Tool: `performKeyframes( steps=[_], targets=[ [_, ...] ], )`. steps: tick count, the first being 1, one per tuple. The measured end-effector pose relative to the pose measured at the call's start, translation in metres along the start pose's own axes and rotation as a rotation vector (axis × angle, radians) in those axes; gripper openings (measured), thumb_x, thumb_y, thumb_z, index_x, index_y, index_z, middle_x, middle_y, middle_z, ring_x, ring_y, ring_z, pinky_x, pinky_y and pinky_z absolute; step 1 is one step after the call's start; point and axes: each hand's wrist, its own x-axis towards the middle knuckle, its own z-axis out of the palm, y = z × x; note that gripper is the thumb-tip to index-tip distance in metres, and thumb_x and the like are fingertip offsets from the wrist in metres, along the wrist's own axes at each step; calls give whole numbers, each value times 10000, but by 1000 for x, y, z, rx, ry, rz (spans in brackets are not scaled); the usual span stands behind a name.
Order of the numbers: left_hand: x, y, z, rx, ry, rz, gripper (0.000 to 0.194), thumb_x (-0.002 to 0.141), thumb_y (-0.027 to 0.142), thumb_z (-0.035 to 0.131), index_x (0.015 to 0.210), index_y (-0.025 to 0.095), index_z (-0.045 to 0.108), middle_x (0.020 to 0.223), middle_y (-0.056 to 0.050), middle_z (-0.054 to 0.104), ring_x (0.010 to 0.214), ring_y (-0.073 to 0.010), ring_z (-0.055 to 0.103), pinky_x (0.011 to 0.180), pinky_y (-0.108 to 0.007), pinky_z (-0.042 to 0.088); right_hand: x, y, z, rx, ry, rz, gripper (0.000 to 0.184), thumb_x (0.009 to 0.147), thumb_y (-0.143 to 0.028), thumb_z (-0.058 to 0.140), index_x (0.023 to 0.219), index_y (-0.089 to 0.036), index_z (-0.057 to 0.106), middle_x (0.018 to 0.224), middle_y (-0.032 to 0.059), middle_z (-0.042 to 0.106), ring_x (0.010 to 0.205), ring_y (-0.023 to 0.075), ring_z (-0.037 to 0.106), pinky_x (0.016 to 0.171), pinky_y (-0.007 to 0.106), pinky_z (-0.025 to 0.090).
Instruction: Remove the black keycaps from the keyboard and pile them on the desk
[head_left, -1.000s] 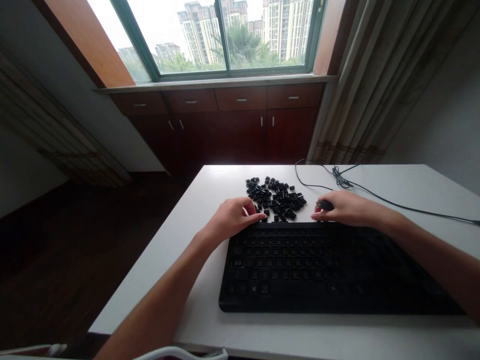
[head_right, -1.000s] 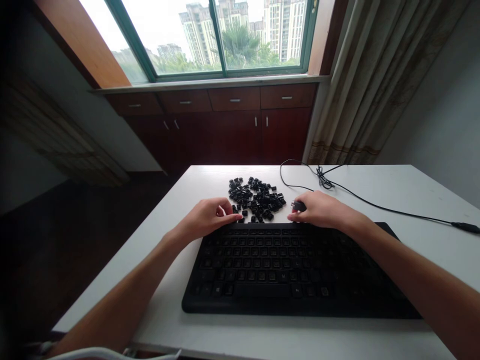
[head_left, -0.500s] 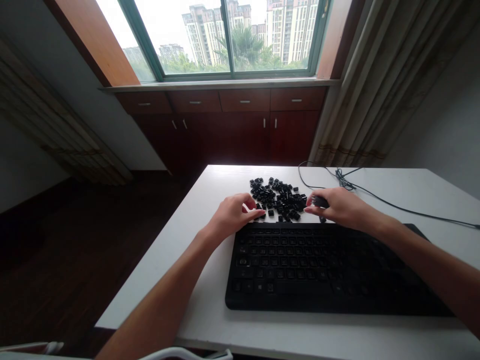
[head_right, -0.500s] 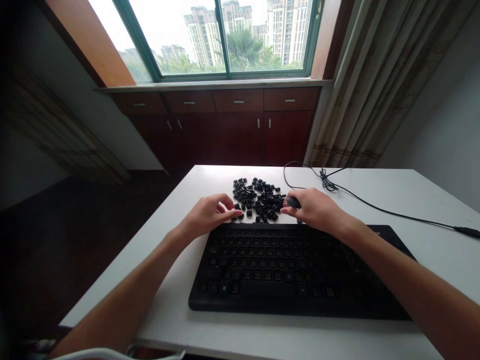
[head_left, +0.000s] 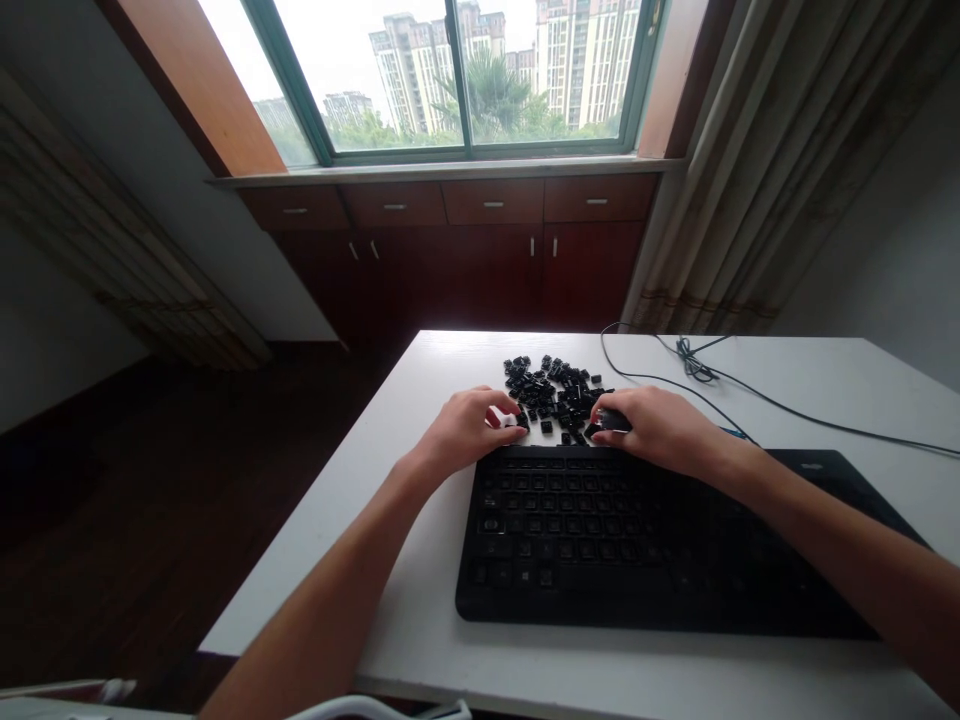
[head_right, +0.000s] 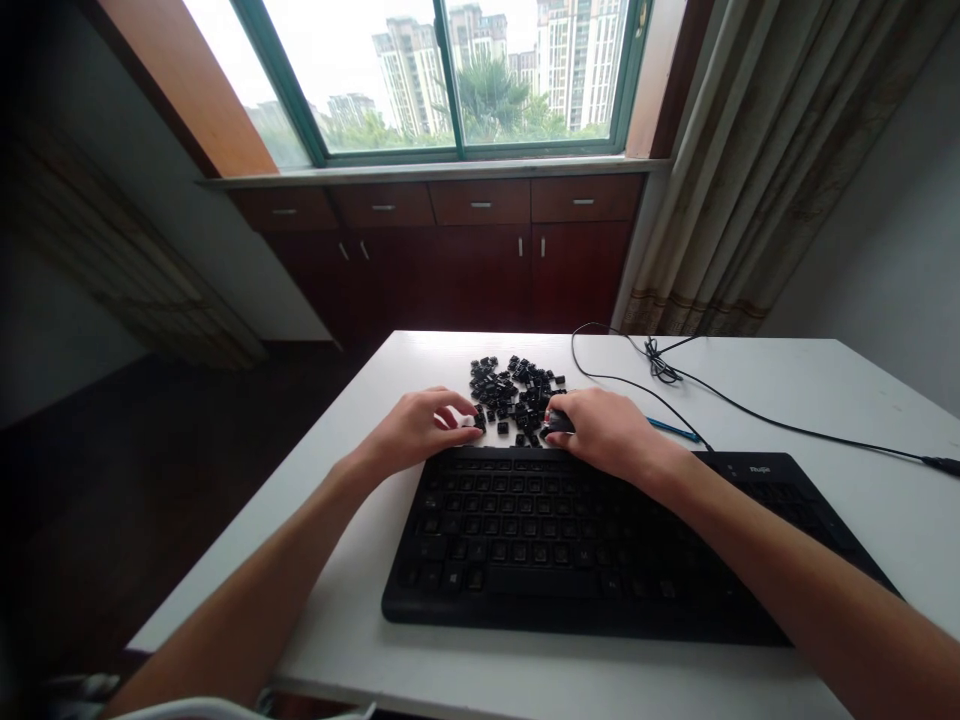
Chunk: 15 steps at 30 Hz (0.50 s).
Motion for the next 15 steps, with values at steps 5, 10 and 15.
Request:
performKeyframes(
  steps=[5, 10, 15],
  targets=[
    [1, 0, 4, 36, 23, 17, 418, 764, 520, 756, 1065, 234, 715, 1003, -50, 692, 757, -169, 661, 691, -296, 533, 1, -2, 1, 13, 10, 19, 239, 834, -442, 679, 1012, -287, 715, 965, 27, 745, 872, 240, 664, 684, 316, 431],
    [3, -3, 6, 72, 30, 35, 315, 811, 479, 717, 1021, 246, 744, 998, -42, 693, 739, -156, 658, 699, -290, 525, 3, -2, 2, 38, 4, 30, 199, 824, -429, 680, 954, -284, 723, 914, 21, 742, 840, 233, 662, 673, 310, 429],
    [0, -1, 2, 73, 35, 33, 248, 826, 366, 678, 1031, 243, 745, 1036, -42, 699, 778, -158, 669, 705, -271, 534, 1, 3, 0, 82, -7, 33, 191, 841, -400, 650, 978, -285, 715, 905, 11, 740, 805, 207, 658, 665, 295, 440]
  ],
)
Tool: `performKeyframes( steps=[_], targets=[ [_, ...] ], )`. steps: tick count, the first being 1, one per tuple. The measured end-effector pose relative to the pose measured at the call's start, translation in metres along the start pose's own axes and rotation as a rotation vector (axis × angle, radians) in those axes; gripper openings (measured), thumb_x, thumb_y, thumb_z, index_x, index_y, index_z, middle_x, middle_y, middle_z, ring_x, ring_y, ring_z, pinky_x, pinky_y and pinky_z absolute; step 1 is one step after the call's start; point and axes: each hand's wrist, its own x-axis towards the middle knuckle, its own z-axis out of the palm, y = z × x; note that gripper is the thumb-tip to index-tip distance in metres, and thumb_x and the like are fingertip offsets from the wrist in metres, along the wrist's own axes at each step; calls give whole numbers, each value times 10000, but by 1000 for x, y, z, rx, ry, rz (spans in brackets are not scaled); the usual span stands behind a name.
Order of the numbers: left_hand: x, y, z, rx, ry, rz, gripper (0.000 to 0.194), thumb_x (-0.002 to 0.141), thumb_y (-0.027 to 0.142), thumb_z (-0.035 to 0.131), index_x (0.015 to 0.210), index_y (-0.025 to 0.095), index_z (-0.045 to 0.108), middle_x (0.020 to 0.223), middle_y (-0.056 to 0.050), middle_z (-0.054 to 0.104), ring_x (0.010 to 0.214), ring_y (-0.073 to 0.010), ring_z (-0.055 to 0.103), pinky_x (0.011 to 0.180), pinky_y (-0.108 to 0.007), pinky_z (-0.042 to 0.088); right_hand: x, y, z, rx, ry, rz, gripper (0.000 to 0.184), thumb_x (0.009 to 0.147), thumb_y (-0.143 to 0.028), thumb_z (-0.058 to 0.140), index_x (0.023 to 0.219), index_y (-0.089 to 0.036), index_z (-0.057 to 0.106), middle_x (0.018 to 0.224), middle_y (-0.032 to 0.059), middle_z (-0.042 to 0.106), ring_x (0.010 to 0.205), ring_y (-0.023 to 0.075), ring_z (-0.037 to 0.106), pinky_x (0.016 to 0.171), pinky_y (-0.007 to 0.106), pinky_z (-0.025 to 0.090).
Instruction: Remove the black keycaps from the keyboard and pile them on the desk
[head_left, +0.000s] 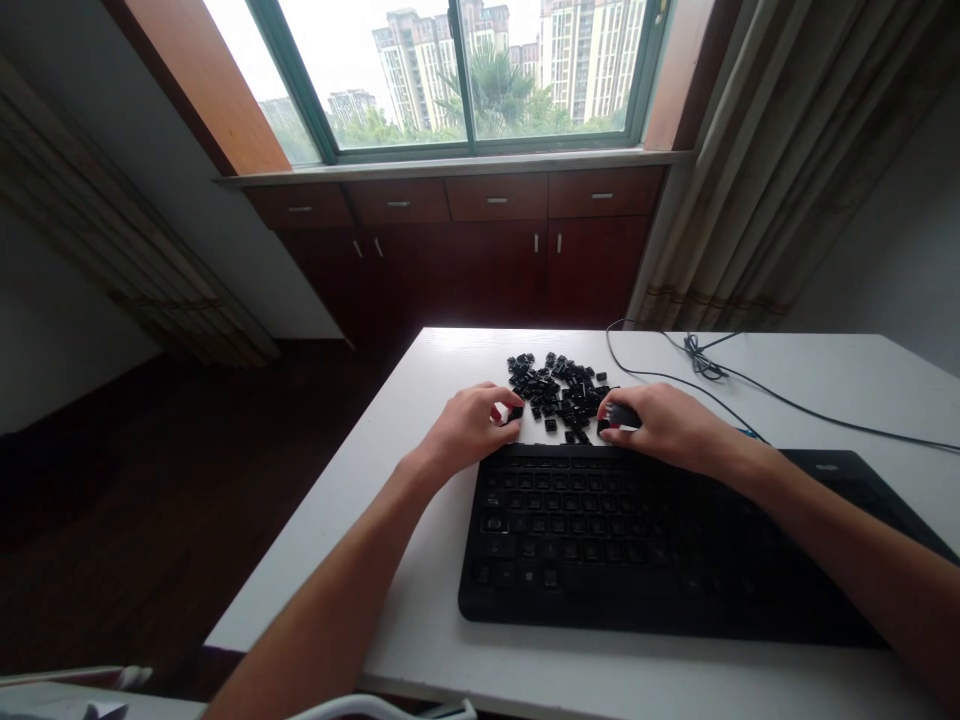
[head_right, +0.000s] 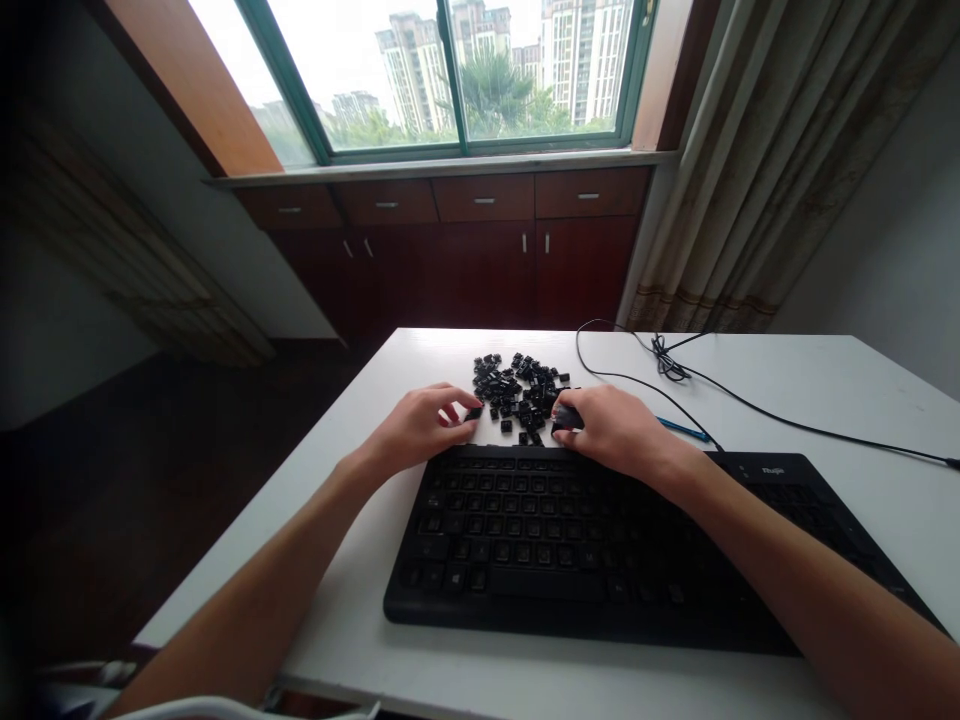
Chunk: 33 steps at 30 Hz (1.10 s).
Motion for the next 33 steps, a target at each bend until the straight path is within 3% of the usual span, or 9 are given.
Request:
performKeyframes(
  steps=[11, 18, 21, 24, 26, 33],
  targets=[
    [4, 3, 5, -26, 62, -24, 134, 826, 311, 699, 897, 242, 790, 906, -42, 726, 738, -176, 679, 727, -313, 542, -1, 1, 6, 38, 20, 18, 203, 836, -424, 676, 987, -299, 727, 925, 13, 745, 823, 223, 661, 674, 314, 457],
    [2, 7, 4, -167, 105, -32, 178, 847, 353, 705, 937, 226, 789, 928, -51, 760, 849, -200, 711, 821, -340, 577, -20, 0, -3, 104, 175, -28, 236, 859, -459, 670, 1004, -278, 713, 907, 16, 734, 779, 209, 659, 690, 329, 491],
    [1, 17, -2, -510, 89, -113, 275, 841, 407, 729, 1034, 214, 765, 1000, -64, 759, 928, -190, 710, 834, -305, 590, -30, -4, -3, 217, 281, -101, 211, 894, -424, 651, 1024, -265, 699, 970, 10, 737, 828, 188, 673, 756, 319, 516],
    [0, 30, -6, -1057, -14, -258, 302, 814, 367, 780, 1065, 201, 750, 1084, -73, 740, 883, -139, 696, 821, -253, 587, -37, -13, 5, 300, 390, -205, 210, 920, -359, 640, 1100, -257, 674, 1035, 14, 722, 882, 171, 675, 825, 311, 523],
    [-2, 39, -6, -1273, -104, -317, 257, 842, 329, 764, 1057, 188, 750, 1120, -77, 726, 833, -104, 680, 802, -217, 583, -39, -19, 12, 316, 411, -262, 244, 936, -330, 622, 1167, -257, 652, 1058, 24, 705, 870, 166, 669, 816, 314, 529],
    [-10, 56, 8, -1500, -317, -399, 179, 900, 250, 705, 1052, 166, 749, 1087, -75, 719, 879, -94, 680, 814, -158, 571, -42, -30, 24, 359, 503, -352, 356, 951, -278, 606, 1305, -254, 573, 1065, 45, 677, 861, 158, 660, 784, 300, 542]
  ],
)
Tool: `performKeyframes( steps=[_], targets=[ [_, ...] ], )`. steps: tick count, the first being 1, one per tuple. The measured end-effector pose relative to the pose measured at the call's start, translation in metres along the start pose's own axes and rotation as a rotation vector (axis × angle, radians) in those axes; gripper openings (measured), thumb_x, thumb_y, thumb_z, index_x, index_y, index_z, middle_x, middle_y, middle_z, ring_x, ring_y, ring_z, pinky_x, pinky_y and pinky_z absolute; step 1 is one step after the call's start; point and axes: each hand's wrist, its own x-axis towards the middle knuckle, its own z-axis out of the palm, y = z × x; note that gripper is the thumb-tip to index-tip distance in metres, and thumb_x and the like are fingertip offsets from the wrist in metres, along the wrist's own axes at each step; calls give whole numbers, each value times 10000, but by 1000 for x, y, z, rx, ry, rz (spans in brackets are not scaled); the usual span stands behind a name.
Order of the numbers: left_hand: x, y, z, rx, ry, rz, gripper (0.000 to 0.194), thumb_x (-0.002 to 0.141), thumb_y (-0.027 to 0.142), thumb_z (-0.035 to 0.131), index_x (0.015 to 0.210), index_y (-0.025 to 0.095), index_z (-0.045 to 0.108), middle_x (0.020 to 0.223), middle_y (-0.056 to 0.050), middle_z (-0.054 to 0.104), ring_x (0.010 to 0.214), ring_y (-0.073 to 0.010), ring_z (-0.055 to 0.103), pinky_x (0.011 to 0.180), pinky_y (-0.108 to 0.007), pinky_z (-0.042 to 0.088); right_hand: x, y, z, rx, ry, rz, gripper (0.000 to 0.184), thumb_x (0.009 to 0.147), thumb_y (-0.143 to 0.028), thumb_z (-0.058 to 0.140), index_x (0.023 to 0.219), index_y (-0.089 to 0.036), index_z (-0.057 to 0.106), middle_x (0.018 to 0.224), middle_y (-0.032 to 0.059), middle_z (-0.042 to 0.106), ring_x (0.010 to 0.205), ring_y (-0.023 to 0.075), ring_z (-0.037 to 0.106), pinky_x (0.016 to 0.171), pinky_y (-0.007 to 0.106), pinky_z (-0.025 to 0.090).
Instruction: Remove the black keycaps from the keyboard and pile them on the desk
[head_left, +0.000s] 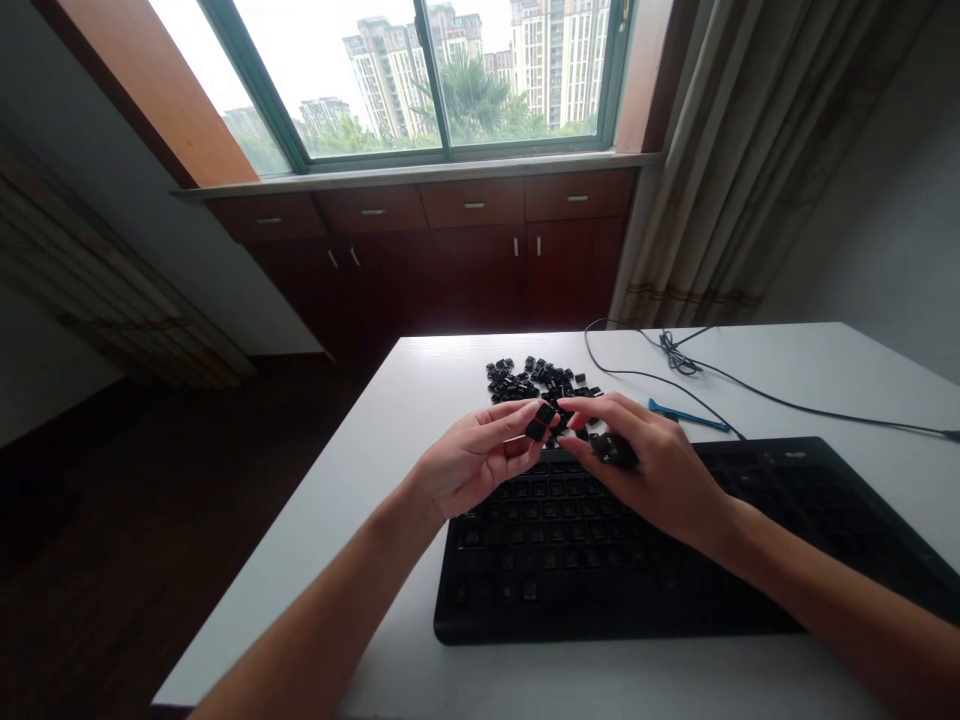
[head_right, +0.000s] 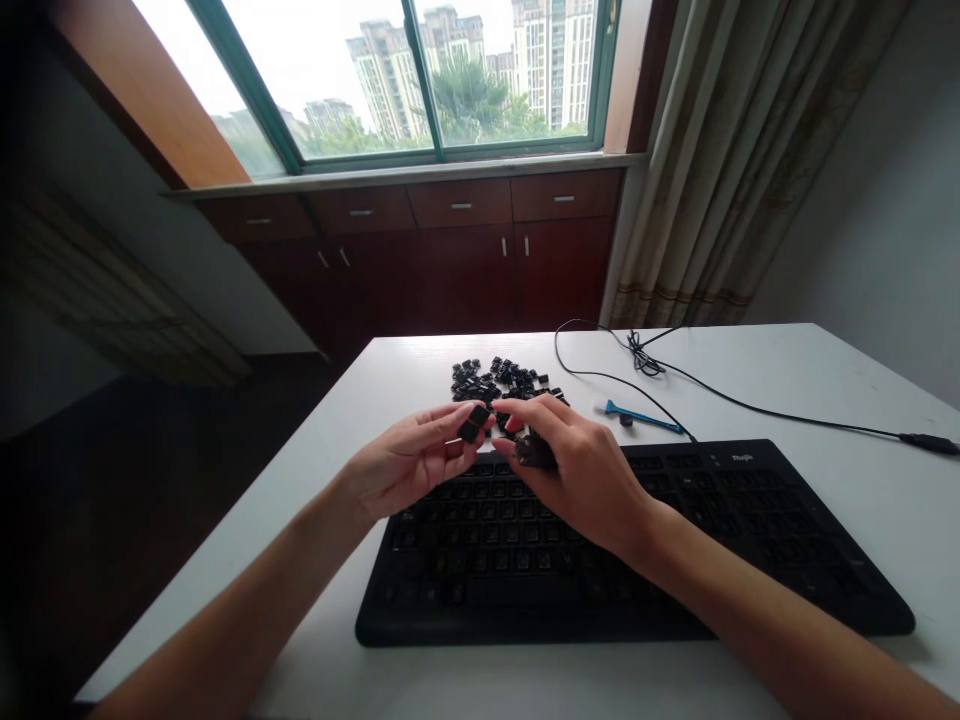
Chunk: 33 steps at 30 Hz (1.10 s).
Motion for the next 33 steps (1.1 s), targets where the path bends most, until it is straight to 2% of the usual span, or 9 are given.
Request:
performKeyframes(
  steps=[6, 12, 18, 24, 30, 33],
  targets=[
    [0, -6, 4, 14, -18, 7, 218, 900, 238, 706, 1098, 151, 727, 1058, -82, 715, 900, -111, 687, 834, -184, 577, -5, -1, -2, -5, 22, -52, 382, 939, -268, 638, 1312, -256, 558, 1062, 28, 669, 869, 133, 659, 777, 266, 540],
    [0, -12, 10, 55, 26, 54, 205, 859, 216, 749, 1051, 148, 727, 957, -46, 707, 842, -100, 666, 823, -236, 600, -10, -2, 4, -64, 55, -99, 261, 901, -313, 693, 1129, -225, 601, 1064, 35, 679, 827, 132, 671, 736, 259, 549],
    [1, -17, 13, 81, 15, 94, 196, 858, 219, 750, 1039, 147, 725, 969, -47, 713, 908, -125, 675, 867, -261, 594, -11, -2, 5, -133, 55, -71, 193, 916, -313, 662, 1087, -229, 626, 1060, 48, 693, 833, 155, 686, 757, 283, 561],
    [3, -18, 12, 70, 45, 120, 209, 827, 235, 782, 1010, 150, 724, 971, -34, 722, 915, -132, 689, 941, -300, 570, -10, -5, 0, -106, 47, -76, 77, 938, -256, 626, 1010, -235, 644, 1047, 33, 734, 905, 168, 701, 813, 284, 562],
    [4, -19, 12, 112, 46, 151, 242, 828, 243, 777, 1038, 139, 712, 1002, -58, 731, 961, -161, 697, 967, -349, 561, -9, -3, -2, -95, -2, -93, 236, 930, -221, 629, 1164, -245, 643, 1130, 36, 710, 947, 159, 697, 835, 280, 569],
    [2, -11, 8, 285, 69, 245, 288, 833, 290, 768, 1069, 140, 701, 1031, -74, 736, 970, -182, 708, 958, -367, 565, -10, -6, -3, -87, 9, -100, 207, 930, -208, 624, 1128, -250, 664, 1136, 37, 714, 973, 169, 700, 867, 298, 575]
  ],
)
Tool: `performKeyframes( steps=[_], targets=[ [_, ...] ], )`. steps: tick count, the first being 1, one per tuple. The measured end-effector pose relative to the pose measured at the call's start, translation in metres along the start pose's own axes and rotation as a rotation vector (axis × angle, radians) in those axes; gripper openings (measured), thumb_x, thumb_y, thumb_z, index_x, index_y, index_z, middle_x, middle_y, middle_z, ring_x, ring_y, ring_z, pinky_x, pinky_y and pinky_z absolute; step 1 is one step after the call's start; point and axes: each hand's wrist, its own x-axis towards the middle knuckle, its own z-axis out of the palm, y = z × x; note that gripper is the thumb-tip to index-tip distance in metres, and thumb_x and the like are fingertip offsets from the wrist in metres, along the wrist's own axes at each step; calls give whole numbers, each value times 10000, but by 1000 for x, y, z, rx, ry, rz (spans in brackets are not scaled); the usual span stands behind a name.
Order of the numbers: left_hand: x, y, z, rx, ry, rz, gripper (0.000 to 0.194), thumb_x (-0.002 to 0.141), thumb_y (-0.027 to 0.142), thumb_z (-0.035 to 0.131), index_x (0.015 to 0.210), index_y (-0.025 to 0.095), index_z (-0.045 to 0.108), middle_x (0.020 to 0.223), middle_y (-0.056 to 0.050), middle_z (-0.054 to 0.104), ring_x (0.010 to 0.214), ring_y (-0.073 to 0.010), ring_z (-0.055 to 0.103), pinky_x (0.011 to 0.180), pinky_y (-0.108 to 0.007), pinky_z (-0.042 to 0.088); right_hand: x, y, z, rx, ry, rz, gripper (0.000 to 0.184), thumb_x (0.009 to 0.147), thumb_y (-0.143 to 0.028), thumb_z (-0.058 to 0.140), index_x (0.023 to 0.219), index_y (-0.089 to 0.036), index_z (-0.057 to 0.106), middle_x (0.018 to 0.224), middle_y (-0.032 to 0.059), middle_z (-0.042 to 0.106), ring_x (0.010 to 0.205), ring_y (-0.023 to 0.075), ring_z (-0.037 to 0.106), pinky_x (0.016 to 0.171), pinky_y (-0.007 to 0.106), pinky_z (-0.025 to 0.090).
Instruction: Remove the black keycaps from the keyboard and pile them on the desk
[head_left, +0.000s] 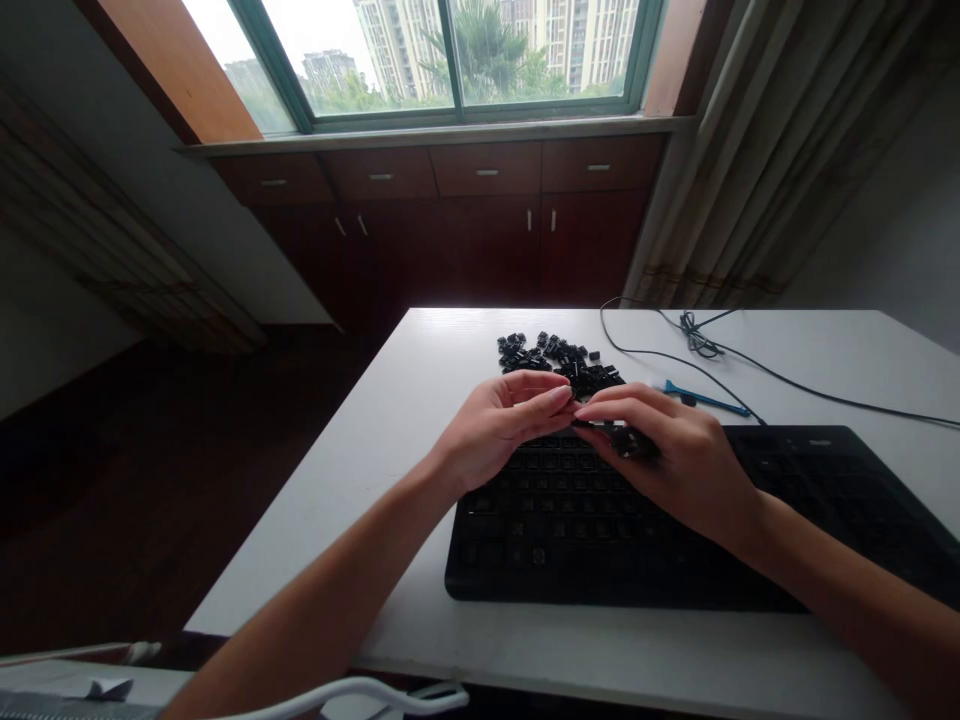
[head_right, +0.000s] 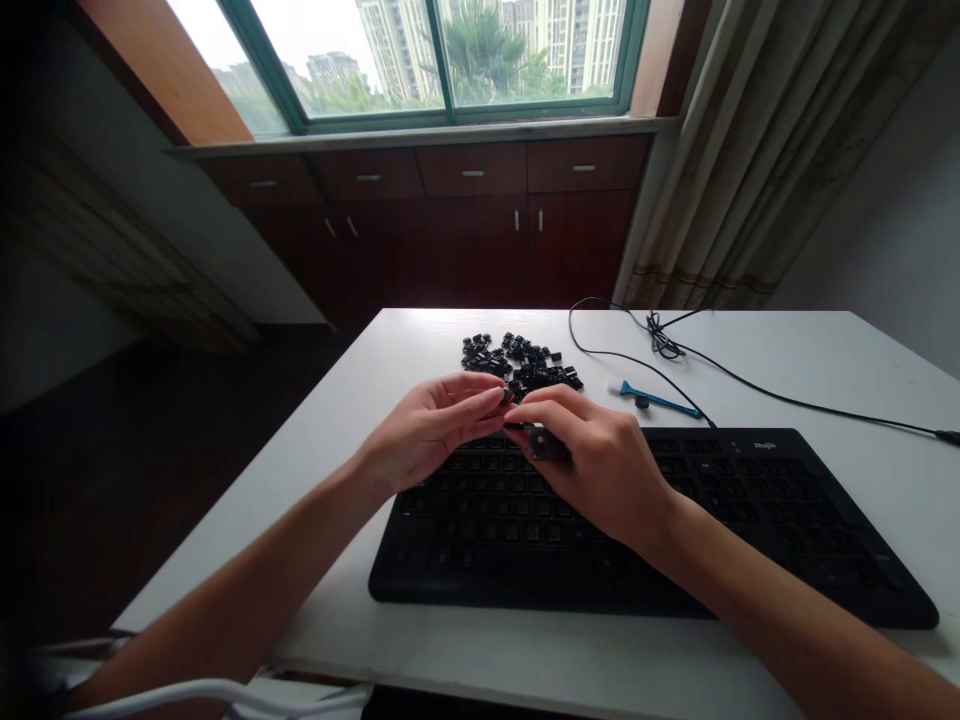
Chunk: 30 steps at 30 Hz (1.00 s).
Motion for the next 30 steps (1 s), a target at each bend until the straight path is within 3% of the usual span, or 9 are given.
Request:
performKeyframes(
  steps=[4, 7, 9, 13, 16, 25, 30],
  targets=[
    [-1, 23, -28, 575, 101, 186, 321, 811, 374, 767, 1035, 148, 718, 1035, -89, 747, 967, -224, 714, 897, -371, 582, 1, -4, -2, 15, -29, 47, 198, 933, -210, 612, 1110, -269, 678, 1098, 25, 738, 962, 181, 713, 872, 318, 588],
    [-4, 39, -59, 889, 123, 233, 326, 831, 424, 726, 1019, 158, 740, 1005, -79, 759, 951, -216, 717, 915, -373, 578, 0, -3, 0, 46, -72, 32, 259, 920, -191, 607, 1152, -281, 678, 1128, 38, 710, 947, 184, 709, 855, 321, 596],
    [-4, 44, -79, 1002, 136, 172, 356, 836, 469, 704, 1036, 178, 746, 1007, -78, 764, 948, -218, 719, 902, -370, 580, -2, -2, 3, 62, -121, 19, 327, 908, -158, 596, 1202, -285, 661, 1146, 50, 685, 938, 185, 701, 840, 323, 597],
    [-2, 42, -103, 970, 47, -135, 421, 823, 538, 685, 1085, 213, 748, 1003, -96, 771, 867, -224, 738, 754, -307, 592, -6, 0, 5, 74, -205, 26, 389, 888, -110, 578, 1232, -282, 639, 1161, 54, 651, 929, 179, 686, 822, 318, 589],
    [0, 37, -109, 875, 27, -257, 432, 823, 544, 674, 1064, 196, 757, 966, -109, 774, 849, -224, 741, 728, -284, 581, -8, 0, 5, 66, -239, 32, 408, 878, -100, 585, 1239, -289, 623, 1186, 44, 636, 956, 180, 676, 841, 317, 577],
    [3, 36, -112, 1106, 86, -215, 433, 858, 577, 581, 948, 195, 763, 863, -76, 758, 747, -196, 683, 614, -241, 471, -8, -2, 6, 59, -253, 43, 245, 929, -190, 600, 1157, -277, 606, 1118, 32, 680, 940, 184, 683, 813, 311, 567],
    [3, 36, -111, 1136, 95, -204, 457, 863, 592, 566, 929, 182, 755, 859, -73, 755, 748, -196, 671, 625, -251, 455, -10, 0, 4, 56, -306, 19, 363, 891, -93, 589, 1196, -289, 613, 1192, 36, 657, 985, 188, 678, 849, 319, 566]
  ],
)
